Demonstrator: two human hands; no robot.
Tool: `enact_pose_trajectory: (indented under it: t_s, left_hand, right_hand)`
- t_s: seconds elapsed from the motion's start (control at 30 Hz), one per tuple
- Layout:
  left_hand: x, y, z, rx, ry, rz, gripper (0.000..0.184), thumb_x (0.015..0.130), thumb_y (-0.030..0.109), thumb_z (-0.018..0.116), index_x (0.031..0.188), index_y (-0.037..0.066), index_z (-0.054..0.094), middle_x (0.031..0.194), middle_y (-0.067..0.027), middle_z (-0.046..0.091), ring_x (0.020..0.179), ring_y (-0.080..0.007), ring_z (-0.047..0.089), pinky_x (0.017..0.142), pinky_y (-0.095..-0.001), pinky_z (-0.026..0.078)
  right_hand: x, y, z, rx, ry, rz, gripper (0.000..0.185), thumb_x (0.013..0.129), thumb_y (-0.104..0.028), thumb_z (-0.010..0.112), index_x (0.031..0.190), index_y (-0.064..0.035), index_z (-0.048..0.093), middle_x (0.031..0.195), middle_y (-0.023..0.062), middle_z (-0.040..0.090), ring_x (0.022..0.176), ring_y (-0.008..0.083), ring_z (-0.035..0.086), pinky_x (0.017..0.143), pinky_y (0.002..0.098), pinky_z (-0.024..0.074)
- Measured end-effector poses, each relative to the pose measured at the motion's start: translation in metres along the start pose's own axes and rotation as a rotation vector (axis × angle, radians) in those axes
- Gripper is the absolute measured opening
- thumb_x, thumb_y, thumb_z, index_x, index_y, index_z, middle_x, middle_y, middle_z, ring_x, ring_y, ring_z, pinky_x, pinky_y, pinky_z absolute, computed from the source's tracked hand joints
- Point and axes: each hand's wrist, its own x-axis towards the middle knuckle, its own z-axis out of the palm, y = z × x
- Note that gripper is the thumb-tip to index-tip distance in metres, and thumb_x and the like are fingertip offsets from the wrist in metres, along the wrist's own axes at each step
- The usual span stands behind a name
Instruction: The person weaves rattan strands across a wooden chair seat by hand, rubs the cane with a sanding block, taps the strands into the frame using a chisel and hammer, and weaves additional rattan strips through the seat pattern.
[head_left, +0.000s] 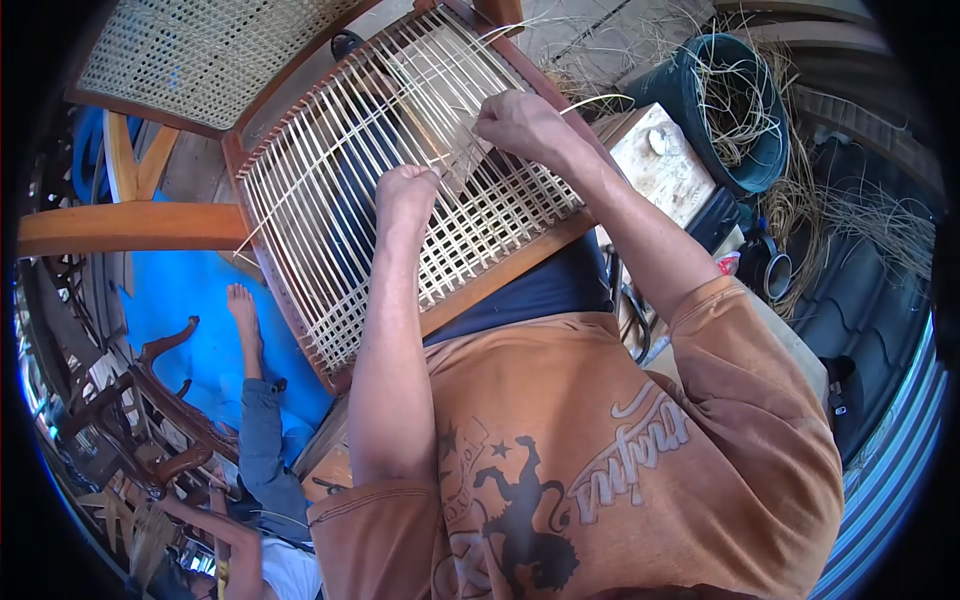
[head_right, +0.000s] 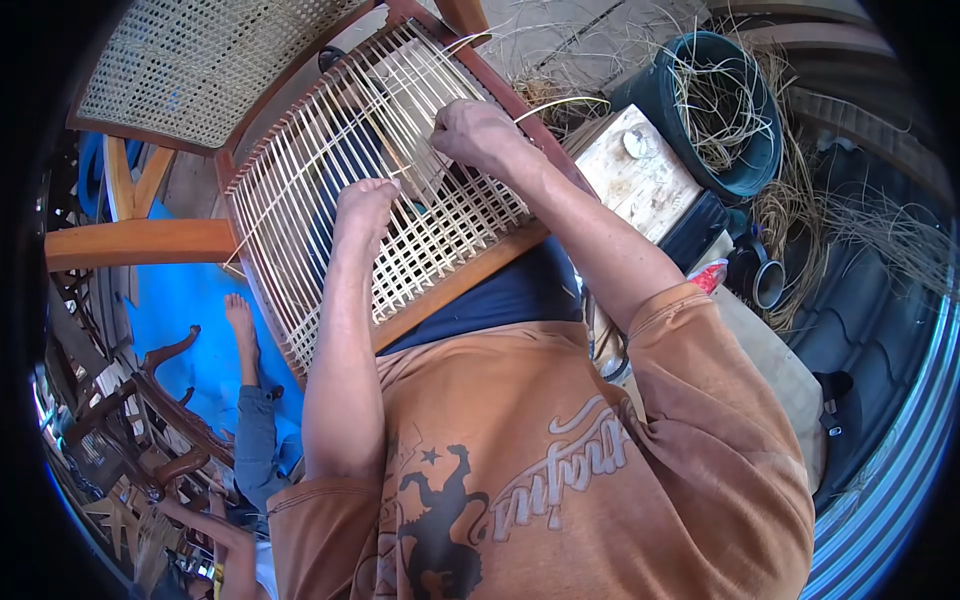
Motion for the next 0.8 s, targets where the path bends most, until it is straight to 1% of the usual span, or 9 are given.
enact_pose_trajectory:
  t_s: [0.13, 0.17, 0.4, 0.47, 0.5, 0.6, 0.67, 0.73, 0.8]
  left_hand:
    - [-0.005, 0.007, -0.005, -0.033, -0.041, -0.050, 0.013, 0.088, 0.015, 0.061, 0.092, 0.002, 0.062, 0.058, 0.0043, 0.042, 0.046, -0.0053, 0.037, 0.038, -0.0203, 0.031]
    - [0.000, 0.002, -0.005, -0.096, -0.040, -0.027, 0.011, 0.087, 0.011, 0.062, 0.083, 0.000, 0.062, 0.057, 0.0027, 0.047, 0.045, -0.0080, 0.035, 0.043, -0.0271, 0.032]
    - [0.004, -0.003, -0.007, -0.138, -0.060, -0.047, 0.010, 0.086, 0.011, 0.062, 0.082, 0.002, 0.059, 0.057, 0.0032, 0.044, 0.043, -0.0067, 0.035, 0.037, -0.0240, 0.027]
    - [0.005, -0.005, -0.007, -0.160, -0.065, -0.020, 0.010, 0.086, 0.011, 0.062, 0.083, 0.002, 0.059, 0.057, 0.0035, 0.043, 0.044, -0.0065, 0.036, 0.037, -0.0231, 0.028]
    - [0.006, -0.007, -0.009, -0.111, -0.080, -0.034, 0.014, 0.087, 0.014, 0.061, 0.093, 0.002, 0.062, 0.065, 0.0023, 0.050, 0.050, -0.0052, 0.042, 0.039, -0.0198, 0.036]
    - [0.002, -0.008, -0.005, -0.136, -0.021, 0.021, 0.013, 0.085, 0.011, 0.062, 0.086, -0.001, 0.062, 0.059, 0.0018, 0.049, 0.045, -0.0061, 0.037, 0.039, -0.0247, 0.030]
    - [0.007, -0.015, -0.001, -0.026, 0.017, 0.077, 0.016, 0.084, 0.014, 0.059, 0.082, -0.001, 0.065, 0.060, -0.0036, 0.057, 0.049, -0.0131, 0.049, 0.051, -0.0303, 0.041]
    - [0.004, -0.015, -0.003, 0.197, 0.036, 0.163, 0.019, 0.085, 0.017, 0.057, 0.086, 0.000, 0.066, 0.063, -0.0098, 0.062, 0.055, -0.0162, 0.056, 0.057, -0.0323, 0.045]
    - [0.002, -0.018, -0.006, 0.194, 0.036, 0.235, 0.022, 0.086, 0.019, 0.056, 0.089, 0.000, 0.067, 0.067, -0.0122, 0.064, 0.058, -0.0169, 0.059, 0.058, -0.0331, 0.046]
  right_hand:
    - [-0.002, -0.002, -0.004, 0.029, -0.013, 0.041, 0.025, 0.082, -0.026, 0.058, 0.089, -0.0044, 0.070, 0.083, 0.0191, 0.067, 0.083, 0.0330, 0.066, 0.078, 0.0406, 0.0502]
    - [-0.001, -0.002, -0.003, 0.023, -0.022, 0.048, 0.025, 0.082, -0.026, 0.058, 0.090, -0.0048, 0.070, 0.084, 0.0188, 0.067, 0.083, 0.0328, 0.066, 0.079, 0.0404, 0.0501]
    - [0.002, 0.000, 0.001, -0.043, -0.031, 0.050, 0.026, 0.083, -0.027, 0.059, 0.091, -0.0056, 0.070, 0.090, 0.0184, 0.067, 0.087, 0.0323, 0.065, 0.081, 0.0405, 0.0499]
    - [0.004, 0.008, 0.007, -0.044, 0.026, -0.008, 0.025, 0.083, -0.026, 0.059, 0.089, -0.0032, 0.068, 0.082, 0.0192, 0.066, 0.079, 0.0319, 0.065, 0.074, 0.0398, 0.0500]
    - [0.006, 0.012, 0.011, -0.044, 0.054, -0.037, 0.025, 0.082, -0.025, 0.059, 0.088, -0.0021, 0.067, 0.078, 0.0196, 0.066, 0.075, 0.0318, 0.065, 0.070, 0.0394, 0.0500]
    - [0.010, 0.016, 0.025, -0.121, 0.112, -0.084, 0.025, 0.080, -0.027, 0.061, 0.086, -0.0044, 0.068, 0.078, 0.0184, 0.066, 0.076, 0.0337, 0.065, 0.071, 0.0414, 0.0504]
    - [-0.002, -0.006, 0.030, -0.197, 0.168, 0.032, 0.025, 0.078, -0.030, 0.063, 0.083, -0.0067, 0.070, 0.077, 0.0172, 0.066, 0.076, 0.0346, 0.065, 0.071, 0.0434, 0.0504]
    - [-0.001, -0.006, 0.035, -0.217, 0.167, 0.068, 0.025, 0.076, -0.032, 0.065, 0.082, -0.0078, 0.071, 0.076, 0.0166, 0.066, 0.077, 0.0338, 0.065, 0.071, 0.0436, 0.0502]
    - [-0.006, -0.008, 0.028, -0.174, 0.163, 0.062, 0.026, 0.076, -0.032, 0.064, 0.082, -0.0082, 0.071, 0.075, 0.0165, 0.066, 0.076, 0.0335, 0.065, 0.071, 0.0435, 0.0502]
